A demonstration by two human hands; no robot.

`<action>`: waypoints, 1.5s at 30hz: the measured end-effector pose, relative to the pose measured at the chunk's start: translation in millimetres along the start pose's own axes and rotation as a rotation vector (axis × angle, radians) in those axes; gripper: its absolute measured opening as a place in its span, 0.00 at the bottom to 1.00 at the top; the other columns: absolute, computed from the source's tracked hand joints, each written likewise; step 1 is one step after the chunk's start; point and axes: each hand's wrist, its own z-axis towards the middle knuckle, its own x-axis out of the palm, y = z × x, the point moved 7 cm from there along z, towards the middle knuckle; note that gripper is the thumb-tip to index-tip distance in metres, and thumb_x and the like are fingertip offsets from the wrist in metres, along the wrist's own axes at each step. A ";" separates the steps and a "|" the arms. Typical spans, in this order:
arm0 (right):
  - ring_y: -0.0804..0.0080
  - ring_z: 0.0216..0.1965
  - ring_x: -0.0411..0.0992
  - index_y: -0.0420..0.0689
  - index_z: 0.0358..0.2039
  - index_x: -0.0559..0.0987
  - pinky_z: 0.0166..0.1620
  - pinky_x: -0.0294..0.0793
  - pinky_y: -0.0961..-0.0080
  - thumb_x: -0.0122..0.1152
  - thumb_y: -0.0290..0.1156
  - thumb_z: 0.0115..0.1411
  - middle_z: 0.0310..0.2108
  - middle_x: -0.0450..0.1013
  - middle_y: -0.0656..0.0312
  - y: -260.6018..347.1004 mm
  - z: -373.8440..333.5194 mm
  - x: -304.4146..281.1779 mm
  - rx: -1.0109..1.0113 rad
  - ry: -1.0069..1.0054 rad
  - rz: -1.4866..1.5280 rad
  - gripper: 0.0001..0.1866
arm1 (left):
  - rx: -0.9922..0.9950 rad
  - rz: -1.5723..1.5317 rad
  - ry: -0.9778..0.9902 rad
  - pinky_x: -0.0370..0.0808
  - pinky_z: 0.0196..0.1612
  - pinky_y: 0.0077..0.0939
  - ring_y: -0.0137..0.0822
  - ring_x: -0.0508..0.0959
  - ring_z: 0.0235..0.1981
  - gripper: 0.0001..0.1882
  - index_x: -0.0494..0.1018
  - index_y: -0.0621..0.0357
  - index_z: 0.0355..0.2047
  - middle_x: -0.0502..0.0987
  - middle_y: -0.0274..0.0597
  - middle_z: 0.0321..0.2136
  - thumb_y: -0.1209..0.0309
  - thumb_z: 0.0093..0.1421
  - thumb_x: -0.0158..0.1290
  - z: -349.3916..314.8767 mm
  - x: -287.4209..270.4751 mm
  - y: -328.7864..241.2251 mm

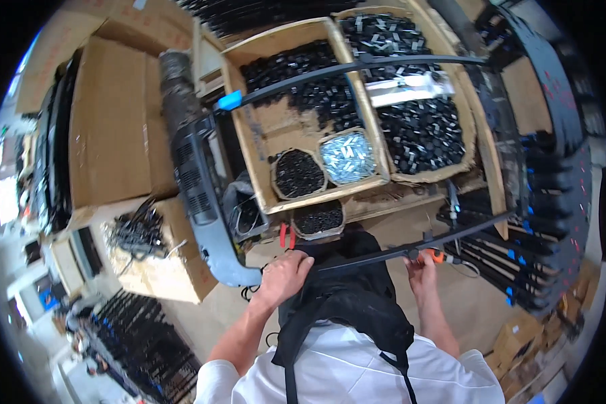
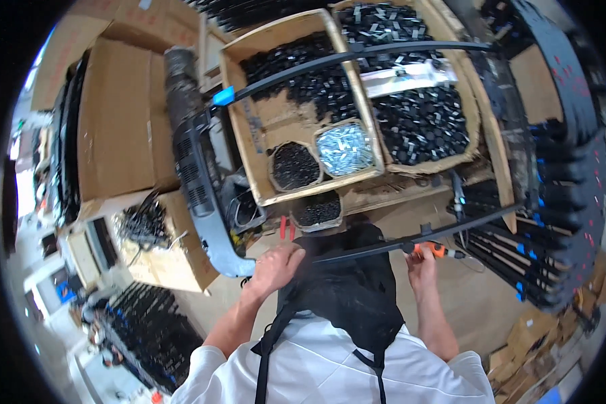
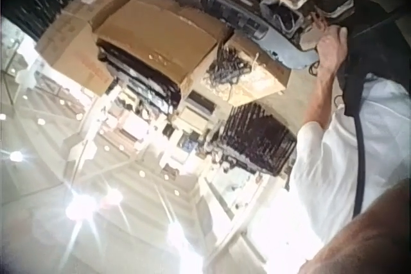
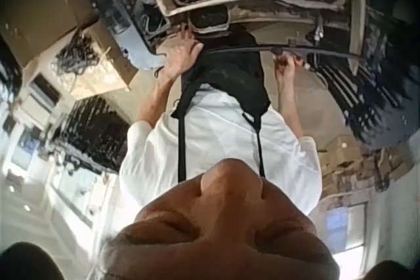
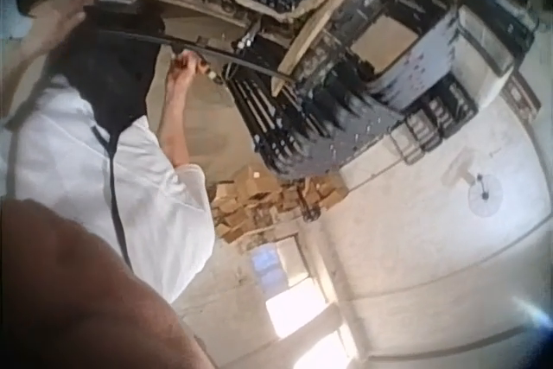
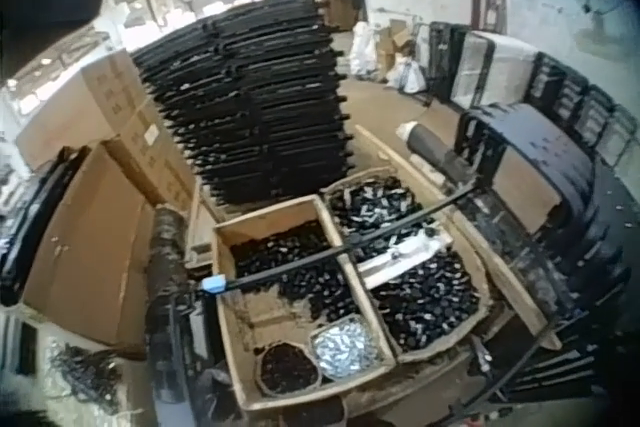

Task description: Assembling components for outdoor power equipment, including screwing parts together using a power screwdriver and managing internal wiring.

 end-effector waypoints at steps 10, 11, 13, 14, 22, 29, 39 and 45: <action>0.78 0.38 0.76 0.46 0.48 0.84 0.43 0.76 0.76 0.65 0.37 0.70 0.38 0.81 0.64 -54.4 25.3 141.2 0.274 0.637 -0.342 0.12 | -0.264 0.156 0.029 0.82 0.46 0.54 0.59 0.86 0.38 0.29 0.84 0.57 0.37 0.86 0.57 0.32 0.45 0.74 0.45 -1.6 24.1 2.1; 0.80 0.33 0.74 0.45 0.46 0.85 0.37 0.72 0.77 0.64 0.35 0.70 0.34 0.80 0.65 -51.4 7.8 105.9 0.321 0.700 -0.693 0.10 | -0.265 0.140 0.008 0.83 0.45 0.54 0.58 0.86 0.37 0.28 0.84 0.56 0.35 0.86 0.57 0.31 0.45 0.74 0.46 -1.7 25.5 4.7; 0.82 0.26 0.71 0.43 0.43 0.87 0.29 0.68 0.77 0.65 0.32 0.69 0.28 0.78 0.67 -21.0 -39.3 100.9 0.275 0.741 -1.349 0.09 | -0.288 0.118 -0.034 0.83 0.44 0.54 0.59 0.86 0.36 0.29 0.84 0.56 0.35 0.85 0.57 0.31 0.44 0.74 0.46 -5.7 24.2 10.4; 0.82 0.24 0.70 0.41 0.41 0.87 0.28 0.68 0.77 0.65 0.32 0.69 0.26 0.78 0.68 19.1 -93.6 138.2 0.170 0.708 -1.649 0.09 | -0.286 0.106 -0.051 0.83 0.44 0.55 0.59 0.86 0.36 0.30 0.84 0.56 0.35 0.85 0.58 0.31 0.44 0.74 0.45 -9.0 25.6 13.7; 0.46 0.60 0.74 0.36 0.60 0.77 0.66 0.69 0.59 0.58 0.33 0.71 0.58 0.76 0.43 118.1 -85.7 524.4 -1.548 0.967 -1.775 0.21 | 0.183 -0.334 -0.409 0.76 0.52 0.45 0.50 0.81 0.46 0.18 0.81 0.56 0.46 0.83 0.48 0.41 0.56 0.66 0.62 -80.6 34.4 -23.0; 0.72 0.24 0.78 0.39 0.36 0.84 0.33 0.77 0.71 0.43 0.72 0.71 0.26 0.81 0.58 32.1 97.1 669.7 -0.736 0.946 -2.102 0.43 | -0.178 -1.393 -0.348 0.77 0.58 0.41 0.41 0.82 0.55 0.34 0.76 0.61 0.60 0.83 0.40 0.55 0.43 0.69 0.60 -64.5 149.9 69.4; 0.83 0.20 0.65 0.44 0.28 0.81 0.25 0.62 0.76 0.52 0.55 0.77 0.18 0.67 0.72 82.9 -172.4 671.5 -1.294 0.835 -1.989 0.29 | 0.141 -1.937 -0.236 0.76 0.62 0.34 0.31 0.76 0.60 0.22 0.72 0.50 0.60 0.78 0.37 0.58 0.52 0.74 0.56 -129.1 122.8 83.6; 0.83 0.27 0.64 0.42 0.56 0.78 0.31 0.62 0.79 0.44 0.49 0.80 0.27 0.67 0.70 41.9 -466.8 599.9 -1.569 1.011 -1.909 0.24 | 0.380 -1.799 -0.742 0.78 0.55 0.34 0.32 0.81 0.52 0.15 0.77 0.58 0.52 0.84 0.40 0.48 0.65 0.70 0.60 -267.1 26.8 211.4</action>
